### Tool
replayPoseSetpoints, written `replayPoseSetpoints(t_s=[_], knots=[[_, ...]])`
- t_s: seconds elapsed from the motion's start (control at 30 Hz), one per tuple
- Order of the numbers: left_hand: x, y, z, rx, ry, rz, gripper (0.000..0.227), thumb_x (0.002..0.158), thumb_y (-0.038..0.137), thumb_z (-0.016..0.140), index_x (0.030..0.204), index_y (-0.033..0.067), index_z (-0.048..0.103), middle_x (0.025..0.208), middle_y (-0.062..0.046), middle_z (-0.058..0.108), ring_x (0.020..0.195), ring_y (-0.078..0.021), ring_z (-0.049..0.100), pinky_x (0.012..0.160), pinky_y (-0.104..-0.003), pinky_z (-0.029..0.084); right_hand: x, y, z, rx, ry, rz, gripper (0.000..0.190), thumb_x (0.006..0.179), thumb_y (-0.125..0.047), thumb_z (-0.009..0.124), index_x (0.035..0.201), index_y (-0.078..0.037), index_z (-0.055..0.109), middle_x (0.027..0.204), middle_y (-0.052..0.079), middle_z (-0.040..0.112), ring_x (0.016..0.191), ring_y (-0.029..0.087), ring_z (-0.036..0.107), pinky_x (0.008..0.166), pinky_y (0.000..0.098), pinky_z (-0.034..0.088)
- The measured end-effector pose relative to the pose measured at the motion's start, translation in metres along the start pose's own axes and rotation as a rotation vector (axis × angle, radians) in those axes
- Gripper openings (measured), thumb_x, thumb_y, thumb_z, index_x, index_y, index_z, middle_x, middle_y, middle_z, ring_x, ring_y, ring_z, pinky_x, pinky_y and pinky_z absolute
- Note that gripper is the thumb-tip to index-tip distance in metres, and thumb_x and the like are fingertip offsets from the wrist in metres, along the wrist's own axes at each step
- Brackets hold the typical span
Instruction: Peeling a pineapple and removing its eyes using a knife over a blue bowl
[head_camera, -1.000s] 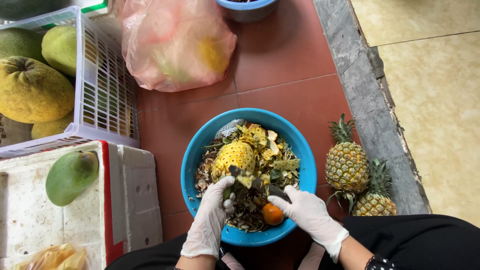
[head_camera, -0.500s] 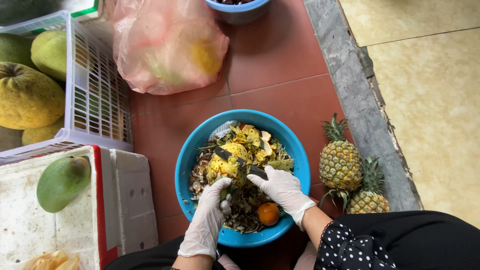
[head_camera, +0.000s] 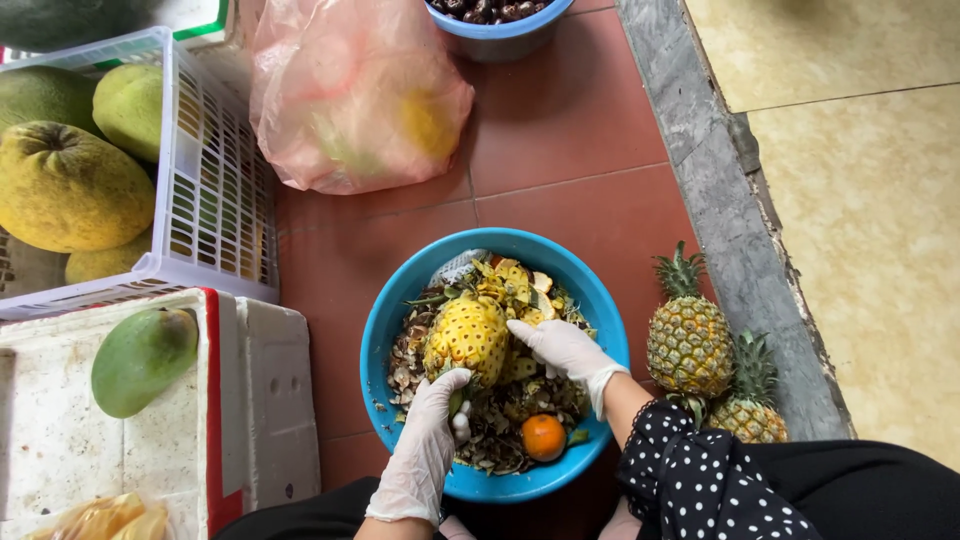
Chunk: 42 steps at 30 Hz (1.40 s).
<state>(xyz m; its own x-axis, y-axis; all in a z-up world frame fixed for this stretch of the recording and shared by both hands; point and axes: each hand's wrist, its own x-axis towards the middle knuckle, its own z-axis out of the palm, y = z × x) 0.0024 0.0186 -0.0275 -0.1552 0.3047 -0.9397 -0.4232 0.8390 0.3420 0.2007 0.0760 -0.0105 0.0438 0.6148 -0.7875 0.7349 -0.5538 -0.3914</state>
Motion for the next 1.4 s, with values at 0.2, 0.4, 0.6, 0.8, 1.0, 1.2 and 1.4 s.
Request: replayPoseSetpoints(t_s=[0.2,0.4,0.6,0.8,1.0,1.2,1.4], knots=[[0.026,-0.009,-0.001,-0.271,-0.234,-0.161,0.037,0.085,0.019,0.077,0.113,0.0111,0.054,0.078,-0.016,0.05,0.054,-0.0215,0.05,0.033,-0.028,0.042,-0.002,-0.007,0.002,-0.081,0.063,0.013,0.073,0.093,-0.081,0.042,0.065,-0.014,0.051,0.061,0.01,0.065,0.06,0.028,0.065,0.068,0.0419,0.045],[0.038,-0.021,-0.003,-0.232,-0.139,-0.189,0.016,0.08,0.01,0.075,0.091,0.0169,0.067,0.068,-0.001,0.058,0.049,-0.0156,0.055,0.034,-0.025,0.046,-0.014,-0.015,0.008,0.008,0.095,0.072,0.1,0.088,-0.076,0.043,0.167,-0.018,0.025,0.113,0.012,0.077,0.061,0.026,0.07,0.074,0.0394,0.057],[0.031,-0.019,-0.011,-0.304,-0.217,-0.173,0.026,0.081,0.018,0.084,0.103,0.0162,0.068,0.084,-0.003,0.065,0.061,-0.0186,0.061,0.04,-0.025,0.052,-0.071,0.01,0.011,0.5,-0.035,-0.011,0.066,0.101,-0.069,0.045,0.074,-0.011,0.059,0.052,0.004,0.054,0.043,0.012,0.044,0.042,0.0248,0.032],[0.084,-0.034,-0.013,-0.254,-0.269,-0.11,0.036,0.081,0.004,0.085,0.108,0.0038,0.062,0.091,-0.007,0.061,0.067,-0.024,0.072,0.047,-0.026,0.058,-0.07,0.059,0.057,-0.022,0.244,-0.077,0.078,0.092,-0.083,0.049,0.117,-0.012,0.068,0.123,0.022,0.074,0.127,0.04,0.065,0.111,0.0517,0.049],[0.047,-0.026,-0.017,0.057,-0.117,0.196,0.09,0.068,0.007,0.094,0.143,0.0233,0.047,0.098,-0.015,0.062,0.053,-0.0209,0.067,0.037,-0.024,0.048,-0.033,0.087,0.06,0.692,0.173,-0.021,0.071,0.095,-0.07,0.055,0.082,-0.001,0.063,0.05,0.011,0.059,0.036,0.018,0.053,0.037,0.0287,0.042],[-0.11,0.023,-0.012,1.034,0.053,0.434,0.112,0.087,0.021,0.065,0.166,0.0207,-0.014,0.137,-0.031,0.063,0.136,-0.0434,0.059,0.116,-0.052,0.048,-0.084,0.088,0.05,0.259,0.197,-0.114,0.066,0.081,-0.082,0.065,0.081,-0.016,0.072,0.058,0.01,0.065,0.063,0.025,0.065,0.072,0.036,0.053],[-0.059,0.023,-0.004,1.098,0.064,0.395,0.107,0.096,0.04,0.064,0.166,0.0089,-0.011,0.138,-0.035,0.062,0.139,-0.0477,0.054,0.116,-0.059,0.043,-0.106,0.078,0.051,-0.228,0.257,-0.143,0.071,0.086,-0.086,0.052,0.113,-0.022,0.064,0.116,0.014,0.076,0.117,0.037,0.07,0.104,0.05,0.053]])
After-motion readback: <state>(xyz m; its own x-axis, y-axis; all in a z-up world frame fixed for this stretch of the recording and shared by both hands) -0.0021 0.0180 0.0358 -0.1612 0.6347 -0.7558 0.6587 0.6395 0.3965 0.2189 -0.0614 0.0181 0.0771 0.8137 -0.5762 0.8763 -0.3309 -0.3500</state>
